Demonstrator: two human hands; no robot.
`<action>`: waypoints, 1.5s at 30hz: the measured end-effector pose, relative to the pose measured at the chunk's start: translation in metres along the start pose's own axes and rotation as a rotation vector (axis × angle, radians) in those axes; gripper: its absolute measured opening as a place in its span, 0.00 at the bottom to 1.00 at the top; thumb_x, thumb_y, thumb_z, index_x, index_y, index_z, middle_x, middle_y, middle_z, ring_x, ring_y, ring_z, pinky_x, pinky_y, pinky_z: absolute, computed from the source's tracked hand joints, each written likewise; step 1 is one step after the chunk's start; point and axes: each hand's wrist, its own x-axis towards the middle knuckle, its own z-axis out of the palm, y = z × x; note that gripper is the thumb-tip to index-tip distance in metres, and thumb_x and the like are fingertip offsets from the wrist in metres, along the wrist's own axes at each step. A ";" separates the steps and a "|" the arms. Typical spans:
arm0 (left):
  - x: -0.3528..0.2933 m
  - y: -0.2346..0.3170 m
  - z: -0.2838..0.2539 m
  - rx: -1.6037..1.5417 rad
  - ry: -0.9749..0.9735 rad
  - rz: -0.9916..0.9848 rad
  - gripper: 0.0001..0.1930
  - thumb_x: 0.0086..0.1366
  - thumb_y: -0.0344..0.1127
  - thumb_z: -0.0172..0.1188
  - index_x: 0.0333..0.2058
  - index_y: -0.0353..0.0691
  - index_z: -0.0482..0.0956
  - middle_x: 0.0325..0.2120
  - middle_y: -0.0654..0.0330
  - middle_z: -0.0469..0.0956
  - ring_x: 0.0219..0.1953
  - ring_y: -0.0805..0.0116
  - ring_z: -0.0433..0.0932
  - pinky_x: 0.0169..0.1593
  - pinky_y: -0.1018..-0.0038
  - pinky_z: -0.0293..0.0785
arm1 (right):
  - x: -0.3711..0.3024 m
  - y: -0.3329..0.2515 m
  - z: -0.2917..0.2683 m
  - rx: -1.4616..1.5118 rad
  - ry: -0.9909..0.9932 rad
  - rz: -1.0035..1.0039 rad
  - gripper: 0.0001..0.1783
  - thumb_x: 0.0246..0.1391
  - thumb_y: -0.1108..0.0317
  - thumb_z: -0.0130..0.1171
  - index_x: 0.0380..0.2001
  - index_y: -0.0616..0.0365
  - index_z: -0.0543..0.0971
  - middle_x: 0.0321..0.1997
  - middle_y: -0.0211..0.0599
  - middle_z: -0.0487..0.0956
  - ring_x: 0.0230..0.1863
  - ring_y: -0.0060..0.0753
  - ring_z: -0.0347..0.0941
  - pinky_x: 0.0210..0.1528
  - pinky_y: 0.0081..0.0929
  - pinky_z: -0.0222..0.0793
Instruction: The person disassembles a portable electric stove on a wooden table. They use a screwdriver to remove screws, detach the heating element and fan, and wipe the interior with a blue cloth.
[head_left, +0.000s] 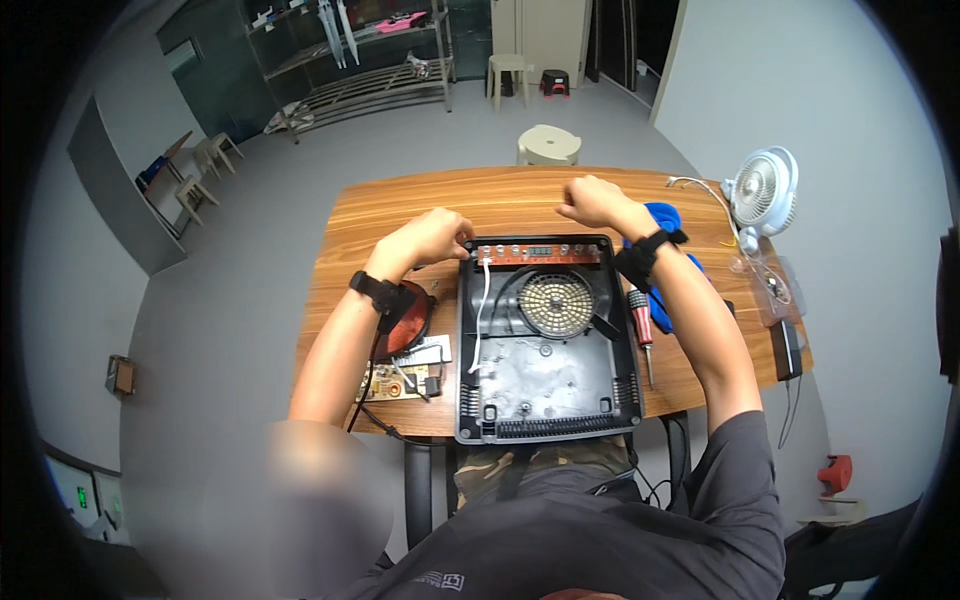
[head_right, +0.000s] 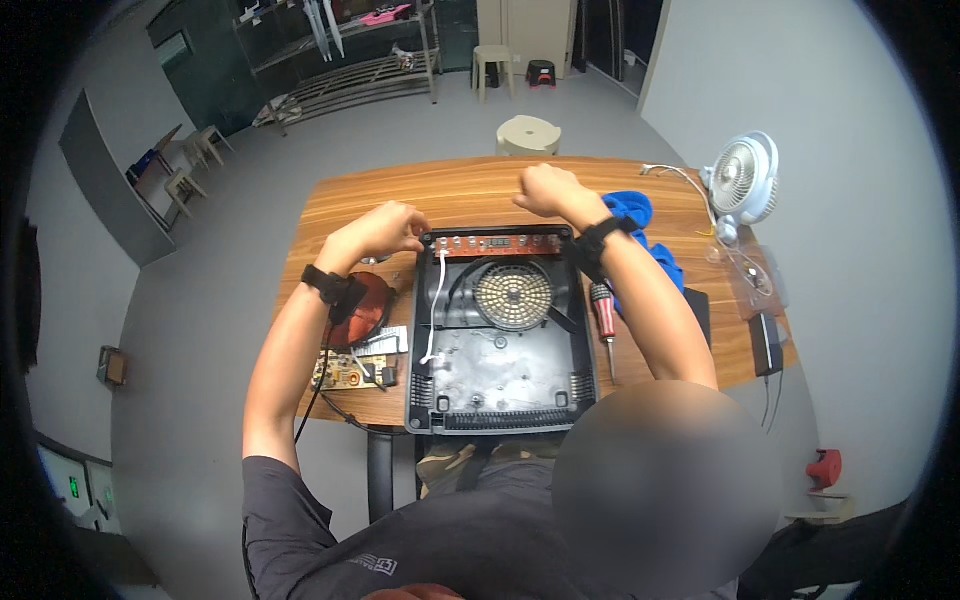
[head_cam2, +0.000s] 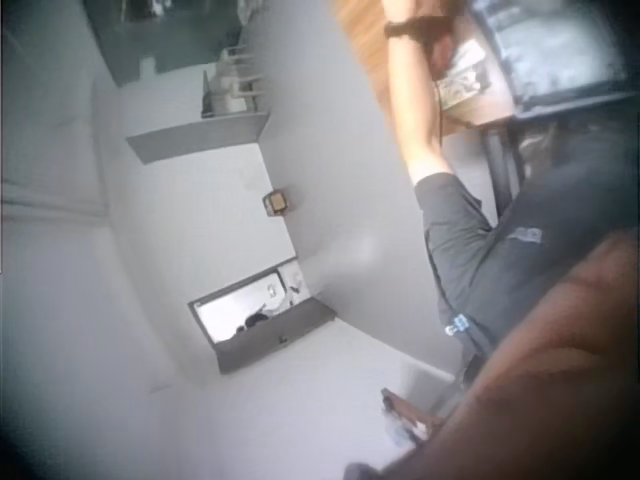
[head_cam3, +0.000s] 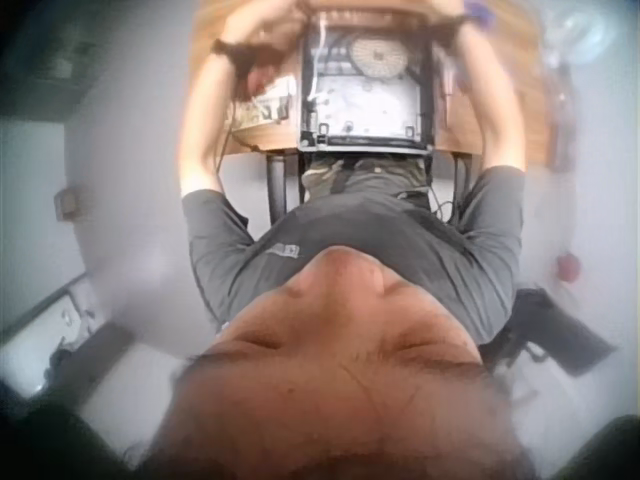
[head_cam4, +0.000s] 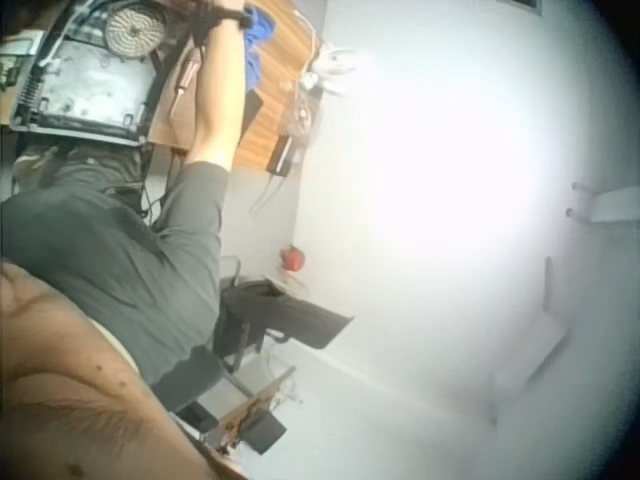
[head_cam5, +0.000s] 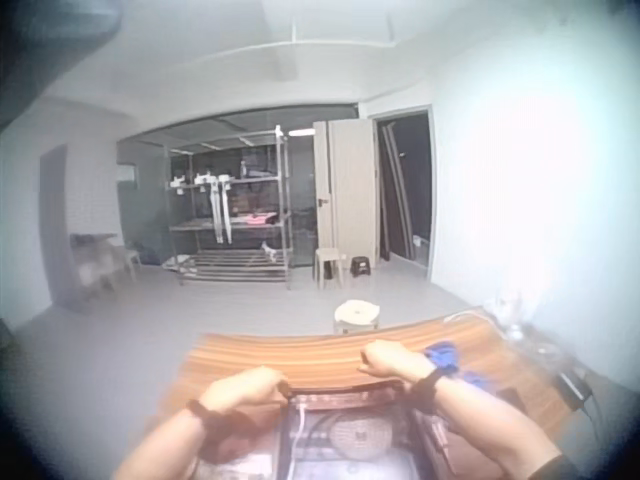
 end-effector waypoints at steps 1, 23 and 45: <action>0.011 0.017 0.000 0.025 -0.040 0.044 0.18 0.57 0.36 0.71 0.45 0.37 0.84 0.39 0.49 0.85 0.43 0.51 0.84 0.49 0.61 0.79 | -0.018 0.021 0.001 -0.021 0.016 0.045 0.21 0.58 0.51 0.62 0.36 0.61 0.85 0.41 0.56 0.84 0.47 0.58 0.81 0.50 0.50 0.77; 0.110 0.096 0.063 0.094 0.043 0.081 0.19 0.43 0.36 0.79 0.36 0.37 0.87 0.32 0.48 0.86 0.40 0.50 0.85 0.45 0.60 0.81 | -0.169 0.067 0.088 0.226 -0.108 0.213 0.33 0.54 0.48 0.64 0.47 0.71 0.72 0.39 0.66 0.82 0.44 0.65 0.80 0.48 0.51 0.77; 0.114 0.105 0.058 0.086 0.035 0.009 0.20 0.38 0.34 0.81 0.34 0.39 0.88 0.33 0.50 0.86 0.41 0.51 0.85 0.45 0.61 0.81 | -0.119 0.017 -0.042 0.729 0.583 -0.147 0.17 0.59 0.74 0.62 0.47 0.63 0.67 0.24 0.45 0.81 0.25 0.34 0.84 0.27 0.30 0.81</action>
